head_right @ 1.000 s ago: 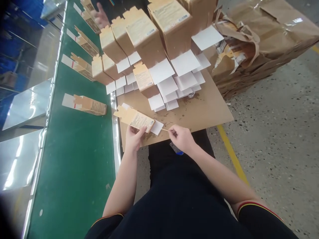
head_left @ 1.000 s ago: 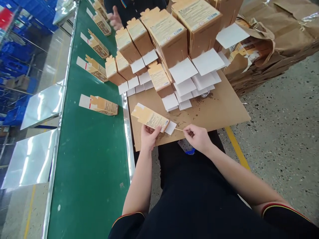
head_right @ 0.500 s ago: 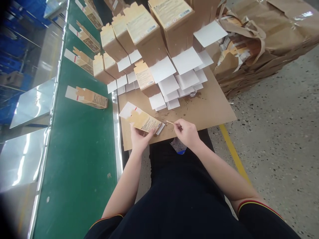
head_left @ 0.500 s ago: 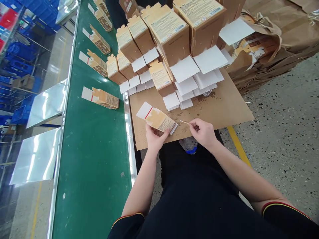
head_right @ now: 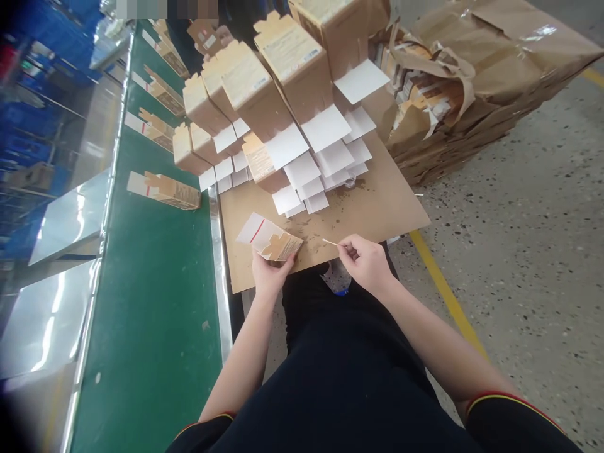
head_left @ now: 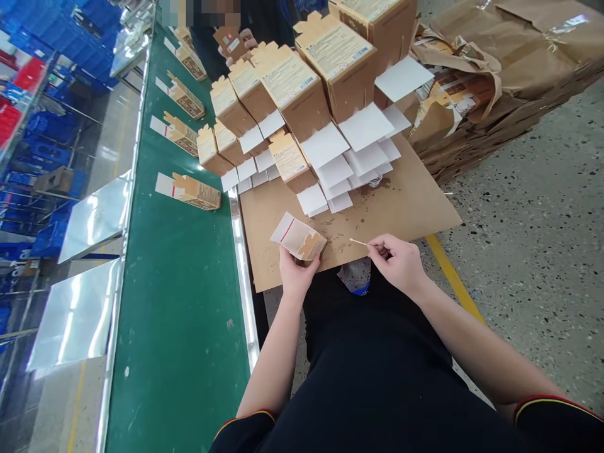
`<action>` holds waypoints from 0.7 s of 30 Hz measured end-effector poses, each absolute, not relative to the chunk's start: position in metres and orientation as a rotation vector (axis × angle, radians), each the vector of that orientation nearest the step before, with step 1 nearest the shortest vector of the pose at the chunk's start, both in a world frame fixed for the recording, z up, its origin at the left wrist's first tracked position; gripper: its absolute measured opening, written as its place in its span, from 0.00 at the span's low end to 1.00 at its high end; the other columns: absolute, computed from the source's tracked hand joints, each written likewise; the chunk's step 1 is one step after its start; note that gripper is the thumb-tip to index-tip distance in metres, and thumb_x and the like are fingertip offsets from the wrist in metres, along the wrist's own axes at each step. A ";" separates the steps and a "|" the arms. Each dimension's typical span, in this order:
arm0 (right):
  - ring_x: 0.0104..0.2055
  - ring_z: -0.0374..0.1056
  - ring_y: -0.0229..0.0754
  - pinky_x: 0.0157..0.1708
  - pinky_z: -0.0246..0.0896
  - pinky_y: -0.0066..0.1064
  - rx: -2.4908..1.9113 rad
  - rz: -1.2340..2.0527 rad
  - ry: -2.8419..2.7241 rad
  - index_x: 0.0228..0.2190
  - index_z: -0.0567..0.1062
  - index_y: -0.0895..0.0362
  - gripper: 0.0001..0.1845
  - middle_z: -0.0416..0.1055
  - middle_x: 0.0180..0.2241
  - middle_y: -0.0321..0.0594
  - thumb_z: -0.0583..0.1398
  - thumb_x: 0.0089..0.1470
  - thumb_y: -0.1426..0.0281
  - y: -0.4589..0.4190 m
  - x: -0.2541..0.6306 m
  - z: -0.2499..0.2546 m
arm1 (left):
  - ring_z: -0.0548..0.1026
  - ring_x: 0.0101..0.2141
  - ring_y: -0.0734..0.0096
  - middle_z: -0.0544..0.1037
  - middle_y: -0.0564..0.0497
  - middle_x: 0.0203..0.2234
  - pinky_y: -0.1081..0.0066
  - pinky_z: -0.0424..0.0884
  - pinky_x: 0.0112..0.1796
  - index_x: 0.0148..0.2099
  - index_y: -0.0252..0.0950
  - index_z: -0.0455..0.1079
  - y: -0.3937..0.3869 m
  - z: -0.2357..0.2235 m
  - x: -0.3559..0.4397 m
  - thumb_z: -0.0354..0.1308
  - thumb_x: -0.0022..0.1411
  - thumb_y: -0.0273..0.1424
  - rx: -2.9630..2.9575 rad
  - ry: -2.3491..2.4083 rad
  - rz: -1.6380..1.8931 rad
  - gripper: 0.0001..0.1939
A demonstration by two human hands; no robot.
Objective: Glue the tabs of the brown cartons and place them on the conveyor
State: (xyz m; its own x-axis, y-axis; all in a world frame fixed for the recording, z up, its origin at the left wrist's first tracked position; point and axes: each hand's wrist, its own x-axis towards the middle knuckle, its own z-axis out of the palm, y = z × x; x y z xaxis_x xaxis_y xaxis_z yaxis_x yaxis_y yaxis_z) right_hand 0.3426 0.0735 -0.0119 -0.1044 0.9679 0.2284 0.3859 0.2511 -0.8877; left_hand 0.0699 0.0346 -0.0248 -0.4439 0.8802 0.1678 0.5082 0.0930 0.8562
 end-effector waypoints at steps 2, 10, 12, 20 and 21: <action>0.26 0.78 0.42 0.31 0.77 0.31 -1.285 0.831 -1.642 0.33 0.82 0.51 0.15 0.81 0.27 0.38 0.66 0.71 0.57 0.073 0.348 -0.011 | 0.85 0.60 0.38 0.84 0.36 0.56 0.45 0.84 0.61 0.61 0.40 0.73 0.033 -0.022 0.049 0.84 0.51 0.37 1.291 2.060 1.333 0.38; 0.27 0.81 0.45 0.32 0.79 0.35 -1.331 0.729 -1.580 0.33 0.83 0.50 0.18 0.84 0.28 0.40 0.67 0.72 0.54 0.082 0.367 -0.013 | 0.83 0.63 0.40 0.79 0.37 0.62 0.37 0.80 0.66 0.60 0.41 0.63 -0.013 0.016 -0.137 0.84 0.41 0.32 0.615 2.536 1.665 0.47; 0.26 0.82 0.47 0.31 0.79 0.36 -1.318 0.736 -1.581 0.33 0.83 0.50 0.19 0.84 0.28 0.41 0.67 0.72 0.52 0.088 0.365 -0.012 | 0.82 0.64 0.38 0.79 0.39 0.60 0.36 0.78 0.67 0.56 0.43 0.62 -0.023 0.018 -0.161 0.84 0.40 0.31 0.496 2.518 1.595 0.46; 0.26 0.81 0.52 0.29 0.82 0.45 -1.382 0.639 -1.487 0.36 0.84 0.46 0.18 0.84 0.28 0.41 0.67 0.71 0.47 0.097 0.396 -0.005 | 0.73 0.71 0.43 0.70 0.40 0.64 0.41 0.68 0.74 0.65 0.46 0.60 -0.039 0.007 -0.120 0.78 0.56 0.43 0.568 2.718 1.842 0.42; 0.26 0.81 0.52 0.29 0.82 0.46 -1.400 0.618 -1.484 0.37 0.84 0.46 0.18 0.84 0.28 0.41 0.67 0.71 0.48 0.098 0.403 -0.005 | 0.75 0.68 0.46 0.71 0.42 0.62 0.43 0.71 0.72 0.65 0.46 0.61 -0.029 0.008 -0.106 0.75 0.60 0.45 0.632 2.634 1.894 0.37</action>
